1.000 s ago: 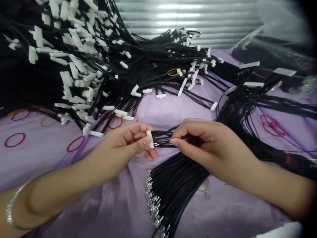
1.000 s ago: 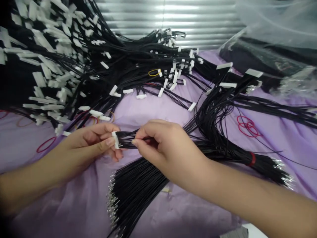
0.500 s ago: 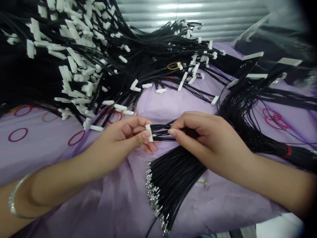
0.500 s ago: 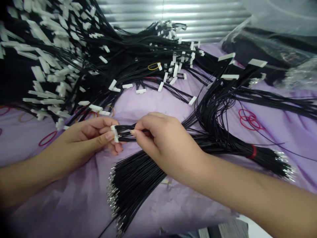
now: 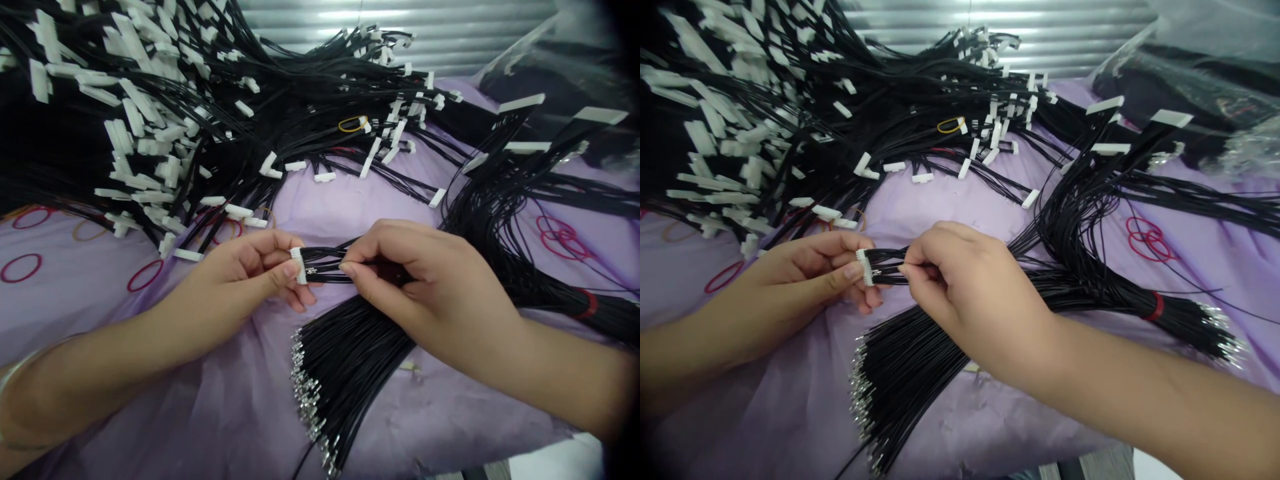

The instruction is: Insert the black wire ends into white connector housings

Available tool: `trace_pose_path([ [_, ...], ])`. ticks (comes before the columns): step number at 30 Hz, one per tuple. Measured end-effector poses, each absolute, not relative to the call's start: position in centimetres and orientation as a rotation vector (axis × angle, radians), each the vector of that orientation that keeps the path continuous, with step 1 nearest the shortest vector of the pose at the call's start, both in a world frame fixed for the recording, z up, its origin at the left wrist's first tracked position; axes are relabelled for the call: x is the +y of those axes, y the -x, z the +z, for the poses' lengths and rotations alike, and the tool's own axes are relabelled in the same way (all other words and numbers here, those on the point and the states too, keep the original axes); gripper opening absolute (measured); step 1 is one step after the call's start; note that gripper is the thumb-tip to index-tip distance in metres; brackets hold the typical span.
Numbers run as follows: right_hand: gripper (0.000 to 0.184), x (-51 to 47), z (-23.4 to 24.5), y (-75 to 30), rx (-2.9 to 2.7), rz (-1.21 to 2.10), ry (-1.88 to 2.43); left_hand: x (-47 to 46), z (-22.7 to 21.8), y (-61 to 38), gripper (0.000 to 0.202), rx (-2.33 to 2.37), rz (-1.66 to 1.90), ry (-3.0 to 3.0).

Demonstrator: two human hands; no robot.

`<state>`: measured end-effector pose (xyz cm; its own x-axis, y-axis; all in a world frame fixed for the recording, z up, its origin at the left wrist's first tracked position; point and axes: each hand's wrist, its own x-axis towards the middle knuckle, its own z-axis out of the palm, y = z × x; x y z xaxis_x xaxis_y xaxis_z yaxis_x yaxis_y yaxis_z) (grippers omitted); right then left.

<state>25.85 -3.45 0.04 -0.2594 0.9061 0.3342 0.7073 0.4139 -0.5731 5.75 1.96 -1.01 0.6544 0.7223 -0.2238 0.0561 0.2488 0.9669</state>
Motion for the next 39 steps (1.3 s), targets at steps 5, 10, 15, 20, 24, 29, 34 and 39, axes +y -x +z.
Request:
trace_pose_path([
  [5,0.006,-3.51,0.05,-25.76,-2.064,0.391,1.364,1.93,-0.85,-5.87,0.003,0.781,0.525,-1.254],
  [10,0.007,-3.54,-0.01,-25.66,-2.064,0.373,1.365,1.97,-0.88,-5.94,0.004,0.777,0.535,-1.25],
  [15,0.009,-3.47,-0.17,-25.7,-2.094,0.362,1.361,1.87,-1.02,-5.83,0.004,0.755,0.547,-1.251],
  [20,0.009,-3.55,-0.01,-25.74,-2.099,0.36,1.373,1.95,-1.01,-5.9,0.003,0.759,0.556,-1.235],
  [24,0.01,-3.45,0.02,-25.76,-2.104,0.364,1.384,1.99,-1.09,-5.94,0.004,0.752,0.566,-1.224],
  [29,0.01,-3.24,-0.2,-25.72,-2.119,0.371,1.347,1.9,-1.05,-6.02,0.004,0.784,0.557,-1.216],
  [34,0.01,-3.29,-0.39,-25.59,-2.144,0.322,1.31,1.94,-0.99,-6.02,0.003,0.776,0.559,-1.21],
  [39,0.01,-3.16,-0.61,-25.32,-2.139,0.324,1.315,1.93,-1.03,-5.96,0.002,0.792,0.562,-1.222],
])
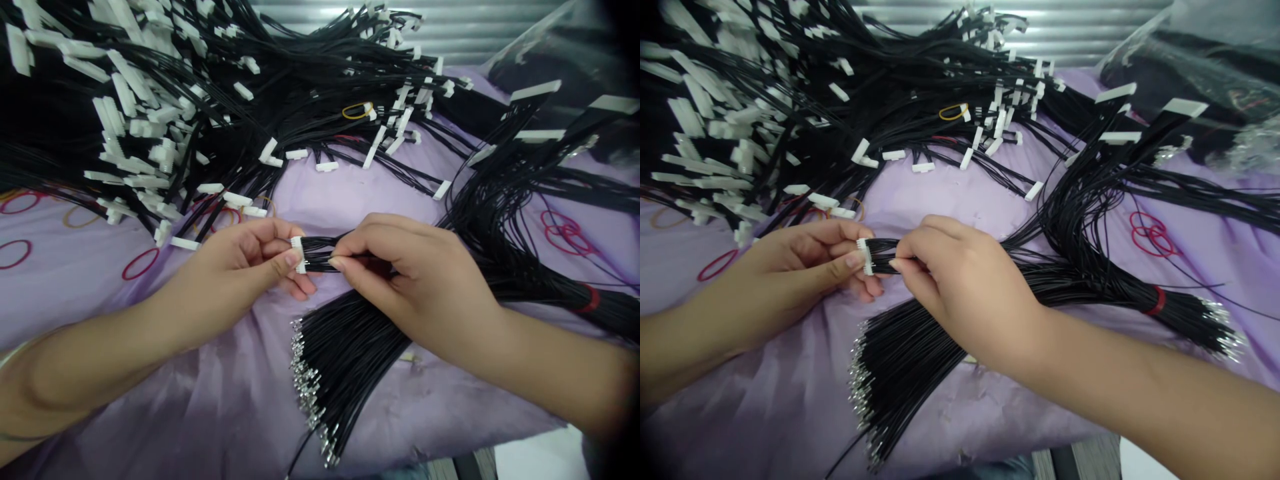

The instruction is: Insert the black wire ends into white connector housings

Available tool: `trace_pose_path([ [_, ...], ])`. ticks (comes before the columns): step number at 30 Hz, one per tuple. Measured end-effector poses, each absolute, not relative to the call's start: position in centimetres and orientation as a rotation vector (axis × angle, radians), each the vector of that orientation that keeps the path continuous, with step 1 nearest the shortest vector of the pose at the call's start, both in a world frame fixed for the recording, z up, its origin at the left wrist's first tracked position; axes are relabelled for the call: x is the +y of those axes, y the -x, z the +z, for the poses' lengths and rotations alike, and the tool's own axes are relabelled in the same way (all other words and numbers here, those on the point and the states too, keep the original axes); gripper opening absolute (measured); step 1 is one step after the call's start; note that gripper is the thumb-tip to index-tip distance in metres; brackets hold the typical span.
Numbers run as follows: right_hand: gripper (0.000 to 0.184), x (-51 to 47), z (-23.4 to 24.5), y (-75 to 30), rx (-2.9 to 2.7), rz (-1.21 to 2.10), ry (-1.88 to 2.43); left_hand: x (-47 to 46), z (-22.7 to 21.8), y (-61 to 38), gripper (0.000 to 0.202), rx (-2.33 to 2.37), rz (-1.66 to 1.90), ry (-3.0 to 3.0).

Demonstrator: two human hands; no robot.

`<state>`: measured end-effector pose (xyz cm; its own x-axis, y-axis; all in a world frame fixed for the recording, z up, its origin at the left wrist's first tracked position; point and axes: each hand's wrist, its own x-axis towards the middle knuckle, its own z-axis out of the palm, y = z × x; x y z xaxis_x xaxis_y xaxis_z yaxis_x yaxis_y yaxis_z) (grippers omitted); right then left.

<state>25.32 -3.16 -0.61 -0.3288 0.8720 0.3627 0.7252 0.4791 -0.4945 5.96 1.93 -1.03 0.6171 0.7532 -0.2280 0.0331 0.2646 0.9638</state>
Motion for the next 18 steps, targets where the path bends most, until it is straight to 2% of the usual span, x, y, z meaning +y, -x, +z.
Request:
trace_pose_path([
  [18,0.005,-3.14,-0.81,-25.01,-2.142,0.299,1.288,1.73,-0.72,-6.04,0.007,0.825,0.555,-1.197],
])
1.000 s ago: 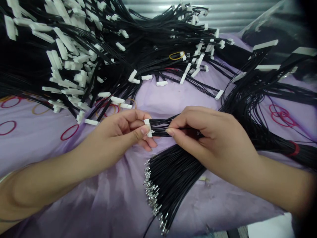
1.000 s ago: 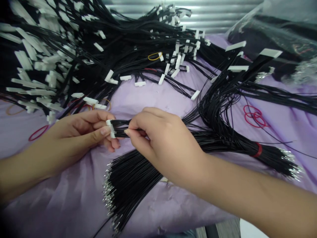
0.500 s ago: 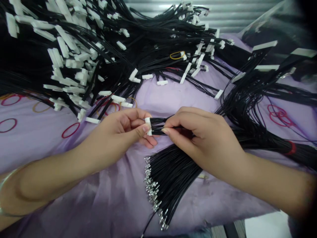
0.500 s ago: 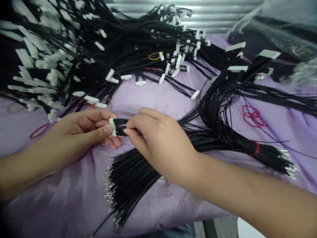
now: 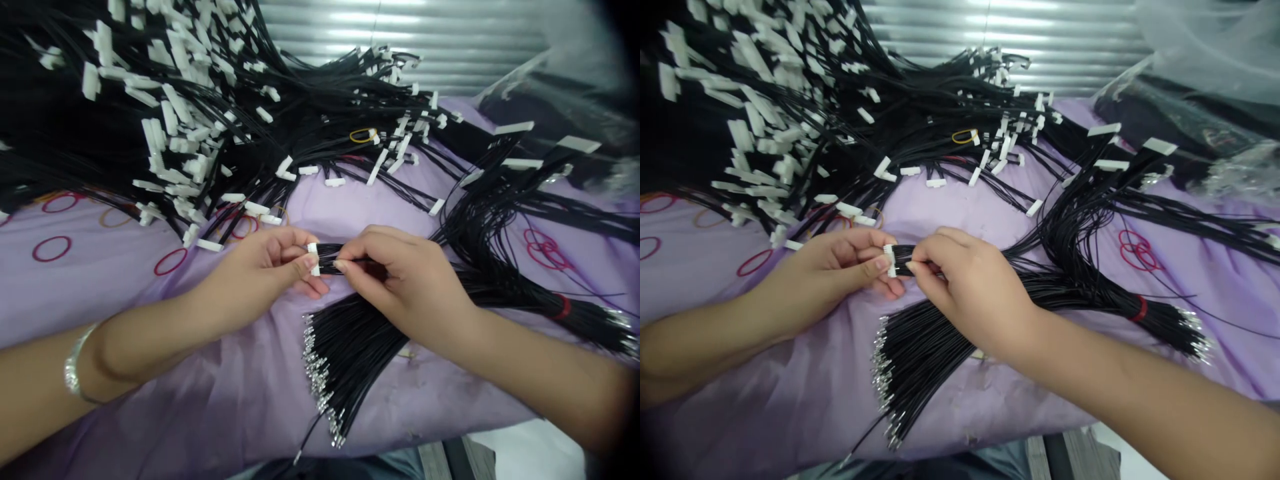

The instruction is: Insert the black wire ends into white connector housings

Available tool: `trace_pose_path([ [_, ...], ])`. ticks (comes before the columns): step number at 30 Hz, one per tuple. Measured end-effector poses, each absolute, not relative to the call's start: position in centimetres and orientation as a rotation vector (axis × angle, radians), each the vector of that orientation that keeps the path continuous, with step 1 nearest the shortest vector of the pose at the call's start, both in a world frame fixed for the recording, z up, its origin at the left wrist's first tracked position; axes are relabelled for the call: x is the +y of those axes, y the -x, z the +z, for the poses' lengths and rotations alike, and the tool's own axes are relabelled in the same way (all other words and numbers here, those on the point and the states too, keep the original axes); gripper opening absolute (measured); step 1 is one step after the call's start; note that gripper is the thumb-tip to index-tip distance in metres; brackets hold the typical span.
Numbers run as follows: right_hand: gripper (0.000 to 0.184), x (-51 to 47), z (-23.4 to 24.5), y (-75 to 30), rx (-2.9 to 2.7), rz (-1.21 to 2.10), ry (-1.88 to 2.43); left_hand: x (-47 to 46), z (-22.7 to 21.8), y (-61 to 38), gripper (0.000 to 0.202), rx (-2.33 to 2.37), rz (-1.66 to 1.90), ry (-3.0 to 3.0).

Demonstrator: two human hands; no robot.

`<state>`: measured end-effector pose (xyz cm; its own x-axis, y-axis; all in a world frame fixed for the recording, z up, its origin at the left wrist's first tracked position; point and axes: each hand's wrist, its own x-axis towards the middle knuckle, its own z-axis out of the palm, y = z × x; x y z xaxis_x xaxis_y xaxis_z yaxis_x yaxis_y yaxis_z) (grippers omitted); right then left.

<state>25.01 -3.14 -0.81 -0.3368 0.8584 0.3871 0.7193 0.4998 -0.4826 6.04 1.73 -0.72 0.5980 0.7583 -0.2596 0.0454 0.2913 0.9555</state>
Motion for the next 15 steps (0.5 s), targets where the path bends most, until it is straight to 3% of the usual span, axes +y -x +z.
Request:
trace_pose_path([
  [15,0.011,-3.1,-0.5,-26.7,-2.276,-0.226,1.104,1.9,-0.8,-5.7,0.009,0.81,0.516,-1.148],
])
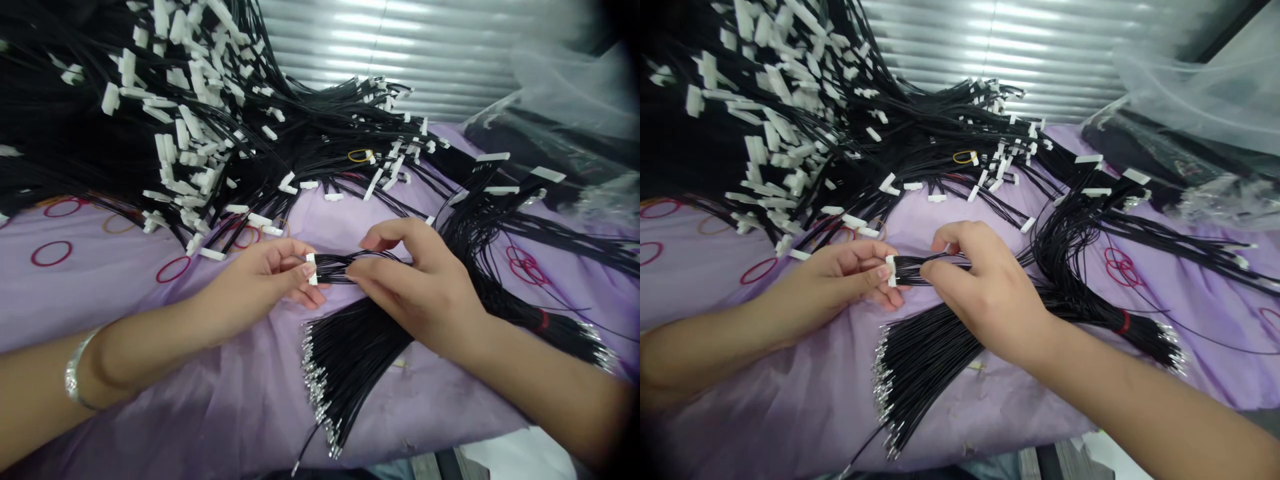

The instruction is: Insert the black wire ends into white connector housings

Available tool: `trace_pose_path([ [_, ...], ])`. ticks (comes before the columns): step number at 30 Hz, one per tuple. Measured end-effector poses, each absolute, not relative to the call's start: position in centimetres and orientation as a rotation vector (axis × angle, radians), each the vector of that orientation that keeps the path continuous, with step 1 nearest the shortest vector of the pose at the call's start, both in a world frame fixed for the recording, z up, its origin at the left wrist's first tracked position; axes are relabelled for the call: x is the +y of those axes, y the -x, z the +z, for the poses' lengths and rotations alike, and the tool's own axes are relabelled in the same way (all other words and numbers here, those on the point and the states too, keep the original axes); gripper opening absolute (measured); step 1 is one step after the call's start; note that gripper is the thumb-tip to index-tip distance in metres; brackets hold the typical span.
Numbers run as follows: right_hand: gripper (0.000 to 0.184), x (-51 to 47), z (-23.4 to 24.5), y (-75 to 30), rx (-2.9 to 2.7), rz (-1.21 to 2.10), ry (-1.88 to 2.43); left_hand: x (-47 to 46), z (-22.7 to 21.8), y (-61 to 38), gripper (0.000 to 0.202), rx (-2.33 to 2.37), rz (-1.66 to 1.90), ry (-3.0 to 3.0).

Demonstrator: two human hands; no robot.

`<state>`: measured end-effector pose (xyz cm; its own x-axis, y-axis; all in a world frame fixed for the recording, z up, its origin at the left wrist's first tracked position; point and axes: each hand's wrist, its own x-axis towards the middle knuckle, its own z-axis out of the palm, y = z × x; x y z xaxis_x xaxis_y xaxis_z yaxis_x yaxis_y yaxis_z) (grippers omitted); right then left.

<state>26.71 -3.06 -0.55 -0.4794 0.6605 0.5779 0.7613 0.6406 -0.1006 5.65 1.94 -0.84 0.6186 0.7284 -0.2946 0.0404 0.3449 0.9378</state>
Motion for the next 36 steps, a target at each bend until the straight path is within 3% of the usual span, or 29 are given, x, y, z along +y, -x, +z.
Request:
trace_pose_path([
  [16,0.012,-2.8,-1.0,-25.9,-2.296,-0.193,1.203,1.9,-0.9,-5.9,0.003,0.82,0.526,-1.163],
  [24,0.01,-3.2,-0.4,-26.3,-2.327,-0.331,1.222,1.6,-0.8,-6.3,0.002,0.816,0.551,-1.263],
  [30,0.005,-3.7,0.6,-26.4,-2.211,-0.094,1.109,1.8,-0.8,-6.1,0.002,0.831,0.551,-1.246],
  [36,0.003,-4.3,0.2,-25.3,-2.294,-0.07,1.126,1.9,-0.9,-6.0,0.004,0.792,0.551,-1.196],
])
